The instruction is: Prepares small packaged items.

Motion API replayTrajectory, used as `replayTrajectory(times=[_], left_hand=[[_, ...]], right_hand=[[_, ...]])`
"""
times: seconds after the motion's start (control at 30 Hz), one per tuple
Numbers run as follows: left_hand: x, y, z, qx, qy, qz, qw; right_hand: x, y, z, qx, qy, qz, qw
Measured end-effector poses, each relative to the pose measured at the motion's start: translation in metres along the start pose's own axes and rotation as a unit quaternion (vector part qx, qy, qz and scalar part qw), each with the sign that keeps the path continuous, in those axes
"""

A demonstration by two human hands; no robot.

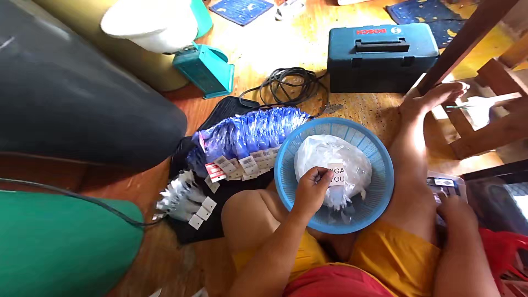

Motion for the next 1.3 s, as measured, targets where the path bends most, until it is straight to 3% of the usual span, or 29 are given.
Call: replayTrajectory(times=[0.03, 0.1, 0.13, 0.17, 0.23, 0.27, 0.4, 0.5, 0.6, 0.7, 0.87, 1.03, 1.13, 1.3], left_hand=[[0.000, 0.001, 0.000, -0.004, -0.002, -0.010, 1.000], [0.000, 0.002, -0.001, -0.021, -0.007, -0.020, 1.000], [0.001, 0.003, -0.001, -0.028, -0.009, -0.019, 0.999], [0.001, 0.004, 0.000, -0.033, -0.011, -0.019, 0.999], [0.003, 0.007, 0.002, -0.025, -0.026, -0.034, 0.999], [0.003, 0.010, 0.004, -0.009, -0.041, -0.049, 0.998], [0.004, 0.025, 0.013, -0.012, -0.143, -0.115, 0.983], [0.004, 0.025, 0.020, -0.058, -0.172, -0.050, 0.982], [0.006, 0.024, 0.022, -0.083, -0.164, 0.001, 0.983], [0.007, 0.033, 0.022, -0.077, -0.130, -0.033, 0.988], [0.004, 0.036, 0.022, 0.050, -0.123, -0.152, 0.979], [0.008, 0.032, 0.026, 0.137, -0.150, -0.200, 0.958], [0.007, 0.026, 0.024, 0.118, -0.160, -0.150, 0.968], [0.010, 0.016, 0.023, 0.076, -0.159, -0.073, 0.982]], right_hand=[[0.030, 0.061, -0.023, 0.034, 0.030, 0.028, 0.999], [0.098, 0.207, -0.072, 0.005, 0.170, 0.011, 0.985], [0.115, 0.253, -0.091, 0.002, 0.187, -0.010, 0.982], [0.118, 0.270, -0.100, 0.004, 0.187, -0.034, 0.982], [0.111, 0.250, -0.094, -0.057, 0.205, -0.109, 0.971], [0.109, 0.232, -0.085, -0.126, 0.223, -0.152, 0.955], [0.133, 0.178, -0.067, -0.420, 0.217, -0.346, 0.810], [0.149, 0.150, -0.053, -0.525, 0.177, -0.371, 0.745], [0.158, 0.139, -0.045, -0.582, 0.188, -0.347, 0.711], [0.163, 0.137, -0.042, -0.580, 0.186, -0.331, 0.721], [0.165, 0.135, -0.040, -0.449, 0.117, -0.423, 0.779], [0.161, 0.127, -0.037, -0.454, 0.099, -0.290, 0.837], [0.160, 0.122, -0.034, -0.400, 0.082, -0.311, 0.858], [0.168, 0.115, -0.027, -0.268, 0.079, -0.460, 0.843]])
Point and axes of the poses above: each hand's wrist, its own z-axis away from the middle knuckle, its own x-axis out of the palm, y = z × x, the point moved 2 cm from there along -z, towards the middle knuckle, and after that the axes turned 13 degrees about y, right-handed, at the moved point
